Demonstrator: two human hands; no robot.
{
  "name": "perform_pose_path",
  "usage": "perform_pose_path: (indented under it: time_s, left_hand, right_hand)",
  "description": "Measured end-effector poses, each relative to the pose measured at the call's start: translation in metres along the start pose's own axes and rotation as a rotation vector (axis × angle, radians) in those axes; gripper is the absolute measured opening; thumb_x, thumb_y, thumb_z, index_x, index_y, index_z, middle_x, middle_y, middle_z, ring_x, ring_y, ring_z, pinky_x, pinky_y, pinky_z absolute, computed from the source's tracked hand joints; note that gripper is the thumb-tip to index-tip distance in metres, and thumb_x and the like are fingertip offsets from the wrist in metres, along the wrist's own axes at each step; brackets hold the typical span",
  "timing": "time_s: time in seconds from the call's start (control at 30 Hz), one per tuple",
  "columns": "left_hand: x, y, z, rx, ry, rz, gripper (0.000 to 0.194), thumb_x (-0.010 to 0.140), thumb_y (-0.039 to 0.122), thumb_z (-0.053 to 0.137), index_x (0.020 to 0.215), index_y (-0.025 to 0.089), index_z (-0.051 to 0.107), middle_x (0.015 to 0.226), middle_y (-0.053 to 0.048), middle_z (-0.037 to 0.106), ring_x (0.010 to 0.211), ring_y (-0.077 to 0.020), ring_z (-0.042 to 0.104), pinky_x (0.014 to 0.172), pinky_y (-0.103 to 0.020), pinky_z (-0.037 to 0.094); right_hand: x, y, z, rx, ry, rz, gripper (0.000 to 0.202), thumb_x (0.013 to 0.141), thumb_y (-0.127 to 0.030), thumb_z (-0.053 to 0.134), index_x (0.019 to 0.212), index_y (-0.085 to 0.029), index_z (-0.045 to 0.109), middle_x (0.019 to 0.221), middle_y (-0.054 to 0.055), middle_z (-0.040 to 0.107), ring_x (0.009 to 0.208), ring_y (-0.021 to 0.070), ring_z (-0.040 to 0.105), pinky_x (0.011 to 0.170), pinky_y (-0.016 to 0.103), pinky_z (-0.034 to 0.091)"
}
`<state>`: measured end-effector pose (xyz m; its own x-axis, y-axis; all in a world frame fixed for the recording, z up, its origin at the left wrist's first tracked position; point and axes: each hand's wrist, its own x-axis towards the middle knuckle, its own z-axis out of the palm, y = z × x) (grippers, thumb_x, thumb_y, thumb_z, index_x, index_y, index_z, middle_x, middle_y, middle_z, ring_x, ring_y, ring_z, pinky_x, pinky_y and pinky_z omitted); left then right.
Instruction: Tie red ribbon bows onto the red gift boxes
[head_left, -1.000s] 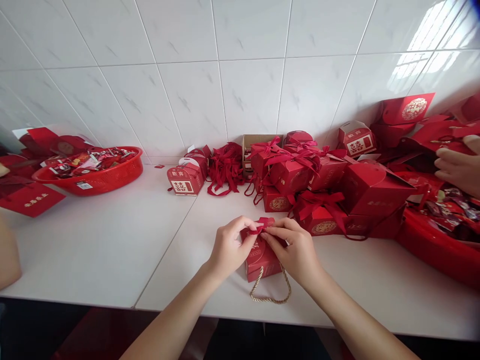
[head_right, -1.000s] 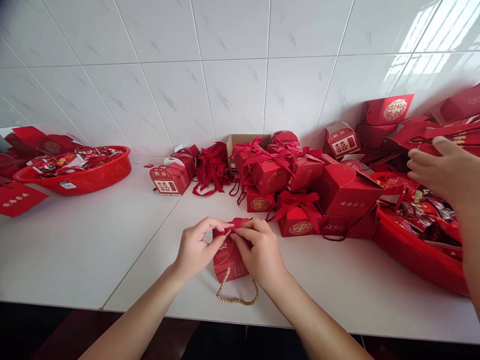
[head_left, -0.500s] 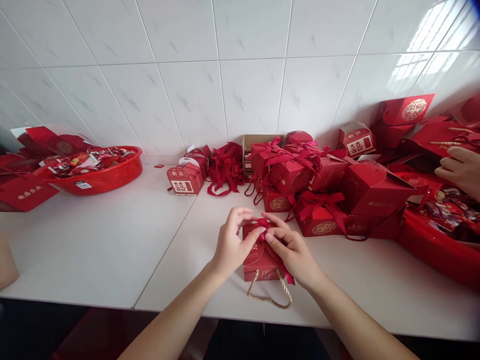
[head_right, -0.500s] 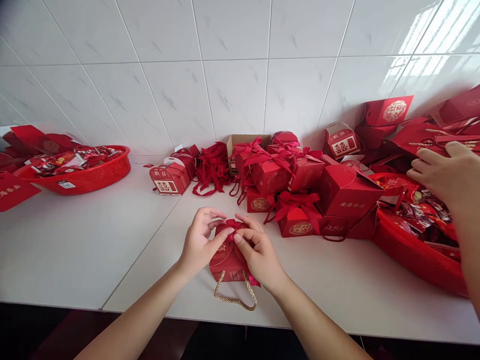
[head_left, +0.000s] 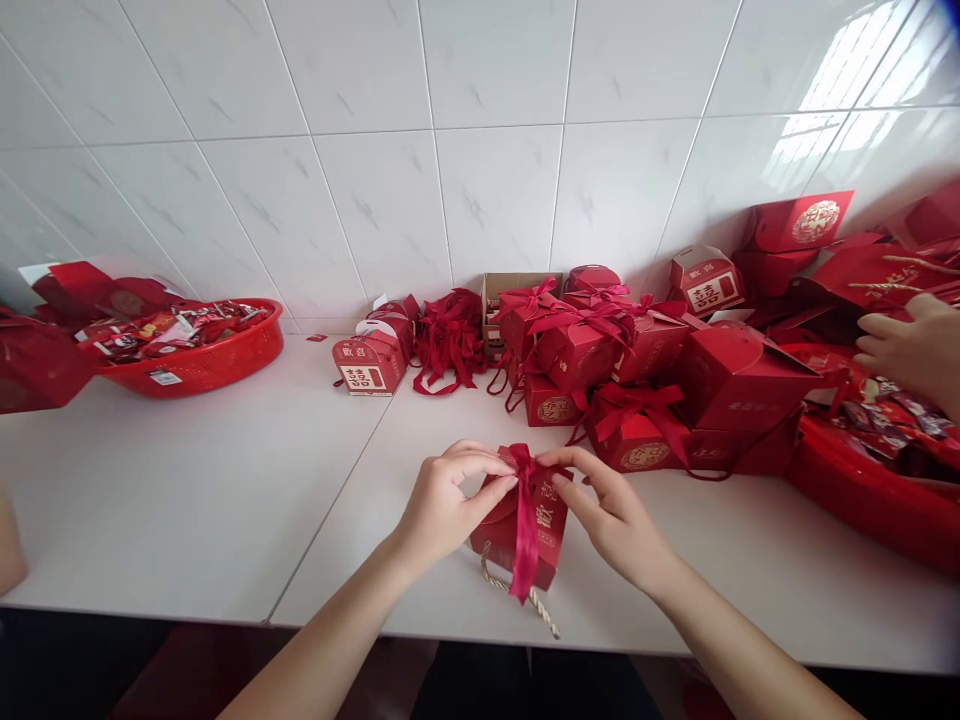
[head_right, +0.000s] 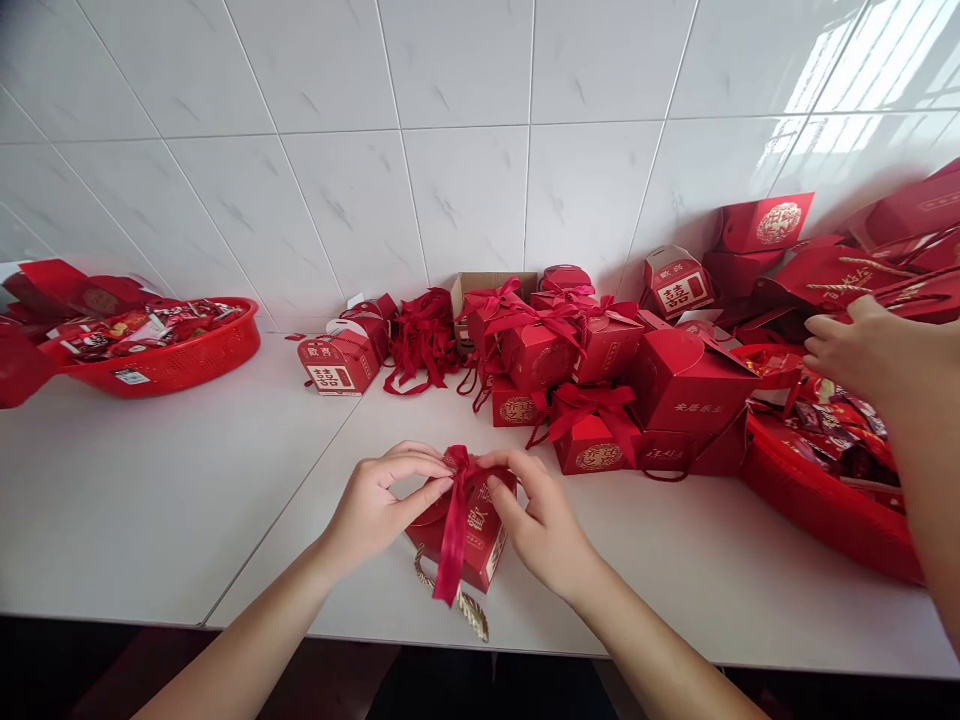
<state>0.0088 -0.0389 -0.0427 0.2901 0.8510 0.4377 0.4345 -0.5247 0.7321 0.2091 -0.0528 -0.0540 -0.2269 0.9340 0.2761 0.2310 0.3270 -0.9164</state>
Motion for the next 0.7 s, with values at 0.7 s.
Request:
perform_pose_path:
  time_s: [0.7]
  left_hand:
    - [0.021, 0.029, -0.026, 0.237, -0.377, 0.016, 0.006, 0.08, 0.017, 0.063, 0.084, 0.021, 0.066, 0.087, 0.0, 0.067, 0.083, -0.0159, 0.063, 0.08, -0.029, 0.049]
  right_hand:
    - [0.031, -0.047, -0.025, -0.327, -0.386, -0.016, 0.03, 0.091, -0.042, 0.052, 0.108, -0.017, 0.058, 0.075, 0.0, 0.059, 0.062, 0.0115, 0.052, 0.054, 0.022, 0.04]
